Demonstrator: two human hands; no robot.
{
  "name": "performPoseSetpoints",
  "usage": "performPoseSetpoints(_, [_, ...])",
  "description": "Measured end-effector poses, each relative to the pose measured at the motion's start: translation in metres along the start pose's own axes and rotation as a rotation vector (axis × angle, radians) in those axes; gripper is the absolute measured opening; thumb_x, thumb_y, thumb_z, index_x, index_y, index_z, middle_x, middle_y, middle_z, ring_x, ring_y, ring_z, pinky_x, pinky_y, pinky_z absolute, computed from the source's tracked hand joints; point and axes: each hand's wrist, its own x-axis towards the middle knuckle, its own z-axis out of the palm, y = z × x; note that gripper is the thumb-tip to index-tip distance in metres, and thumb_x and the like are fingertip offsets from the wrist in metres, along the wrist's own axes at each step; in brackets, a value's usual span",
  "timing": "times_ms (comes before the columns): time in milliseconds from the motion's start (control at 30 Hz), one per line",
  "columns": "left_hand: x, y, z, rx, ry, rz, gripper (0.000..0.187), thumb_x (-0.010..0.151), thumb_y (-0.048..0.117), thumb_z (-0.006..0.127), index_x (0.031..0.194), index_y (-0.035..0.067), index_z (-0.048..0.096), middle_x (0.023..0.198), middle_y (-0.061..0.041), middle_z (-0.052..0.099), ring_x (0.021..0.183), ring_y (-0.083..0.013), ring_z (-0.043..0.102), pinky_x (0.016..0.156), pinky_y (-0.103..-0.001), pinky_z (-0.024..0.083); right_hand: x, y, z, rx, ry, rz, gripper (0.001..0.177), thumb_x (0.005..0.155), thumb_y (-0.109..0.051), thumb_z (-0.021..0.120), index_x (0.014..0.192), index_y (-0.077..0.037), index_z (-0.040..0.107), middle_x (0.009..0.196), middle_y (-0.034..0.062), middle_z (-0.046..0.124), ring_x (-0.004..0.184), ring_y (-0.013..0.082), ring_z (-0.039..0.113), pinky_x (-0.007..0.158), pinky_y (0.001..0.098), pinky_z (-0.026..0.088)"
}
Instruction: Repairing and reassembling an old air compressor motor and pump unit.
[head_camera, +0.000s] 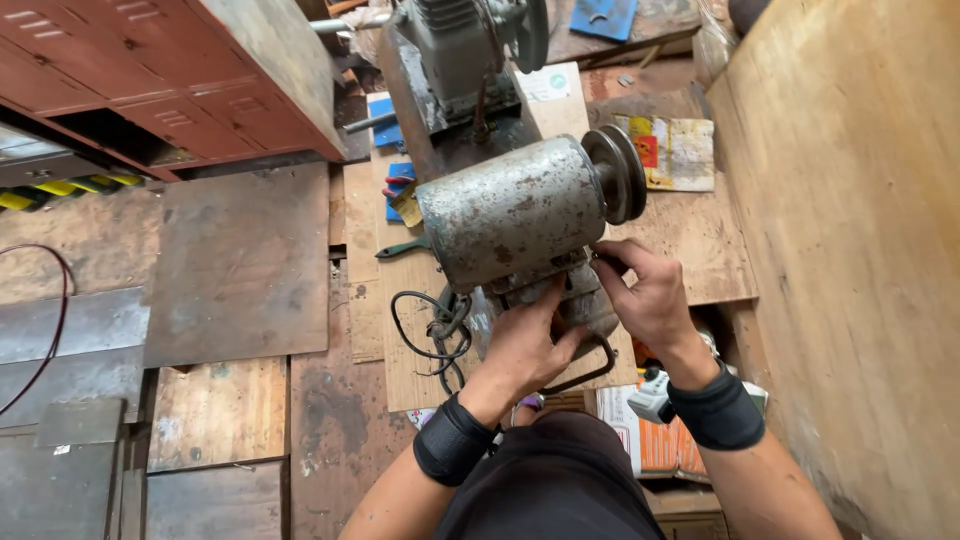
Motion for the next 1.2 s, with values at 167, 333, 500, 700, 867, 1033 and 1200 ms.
performPoseSetpoints(167, [0.001, 0.002, 0.002, 0.195, 0.251, 0.162, 0.056, 0.089, 0.029, 0.075, 0.138, 0.009, 0.056, 0.095, -0.019, 0.077, 0.084, -0.0356, 0.076, 0.078, -0.042, 0.06, 0.003, 0.008, 0.006, 0.061, 0.023, 0.025, 0.022, 0.088, 0.0, 0.072, 0.109, 0.003, 0.074, 0.102, 0.0162, 0.077, 0.091, 0.022, 0.075, 0.082, 0.0317, 0.059])
performPoseSetpoints(333, [0.001, -0.004, 0.008, 0.281, 0.324, 0.199, 0.069, 0.089, 0.025, 0.072, 0.148, 0.001, 0.047, 0.088, -0.022, 0.075, 0.075, -0.0362, 0.075, 0.076, -0.044, 0.059, -0.001, 0.015, 0.01, 0.236, -0.094, 0.232, 0.023, 0.086, -0.002, 0.076, 0.109, 0.003, 0.074, 0.1, 0.0126, 0.079, 0.09, 0.0168, 0.073, 0.083, 0.0303, 0.058])
performPoseSetpoints(500, [-0.012, 0.001, 0.004, 0.353, 0.255, 0.18, 0.069, 0.087, 0.017, 0.068, 0.15, 0.0, 0.045, 0.084, -0.023, 0.074, 0.078, -0.0372, 0.074, 0.086, -0.05, 0.057, -0.001, 0.0, 0.012, 0.368, -0.12, 0.423, 0.021, 0.089, 0.0, 0.073, 0.11, 0.003, 0.075, 0.103, 0.0102, 0.078, 0.092, 0.0141, 0.072, 0.085, 0.0275, 0.06])
performPoseSetpoints(700, [-0.007, -0.012, 0.007, 0.417, 0.129, 0.274, 0.071, 0.084, 0.008, 0.065, 0.148, -0.01, 0.04, 0.081, -0.029, 0.071, 0.076, -0.0386, 0.072, 0.093, -0.052, 0.054, -0.006, -0.001, 0.025, 0.545, -0.005, 0.508, 0.022, 0.09, 0.003, 0.072, 0.112, 0.005, 0.073, 0.104, 0.0105, 0.077, 0.093, 0.0124, 0.071, 0.087, 0.0256, 0.06])
performPoseSetpoints(867, [-0.009, -0.009, -0.003, 0.434, 0.196, 0.401, 0.087, 0.075, 0.012, 0.067, 0.151, -0.013, 0.031, 0.08, -0.029, 0.07, 0.07, -0.0397, 0.07, 0.087, -0.054, 0.056, -0.007, -0.013, 0.033, 0.562, 0.078, 0.487, 0.022, 0.093, 0.003, 0.072, 0.114, 0.006, 0.073, 0.106, 0.0117, 0.077, 0.094, 0.012, 0.07, 0.088, 0.0257, 0.059])
performPoseSetpoints(1033, [-0.007, -0.02, -0.003, 0.634, -0.117, 0.277, 0.097, 0.081, 0.011, 0.069, 0.16, -0.012, 0.017, 0.07, -0.024, 0.07, 0.051, -0.0295, 0.068, 0.063, -0.048, 0.059, -0.012, -0.025, 0.049, 0.618, 0.252, 0.61, 0.021, 0.092, 0.002, 0.072, 0.112, 0.005, 0.073, 0.103, 0.0103, 0.077, 0.09, 0.0113, 0.071, 0.083, 0.0253, 0.06])
performPoseSetpoints(1200, [-0.002, -0.025, -0.016, 0.634, -0.232, 0.316, 0.101, 0.077, 0.015, 0.071, 0.155, -0.017, 0.015, 0.064, -0.022, 0.068, 0.05, -0.0302, 0.067, 0.049, -0.043, 0.055, -0.009, -0.021, 0.061, 0.398, 0.3, 0.547, 0.017, 0.091, 0.002, 0.075, 0.107, 0.004, 0.076, 0.096, 0.0099, 0.079, 0.083, 0.0109, 0.071, 0.076, 0.0261, 0.06])
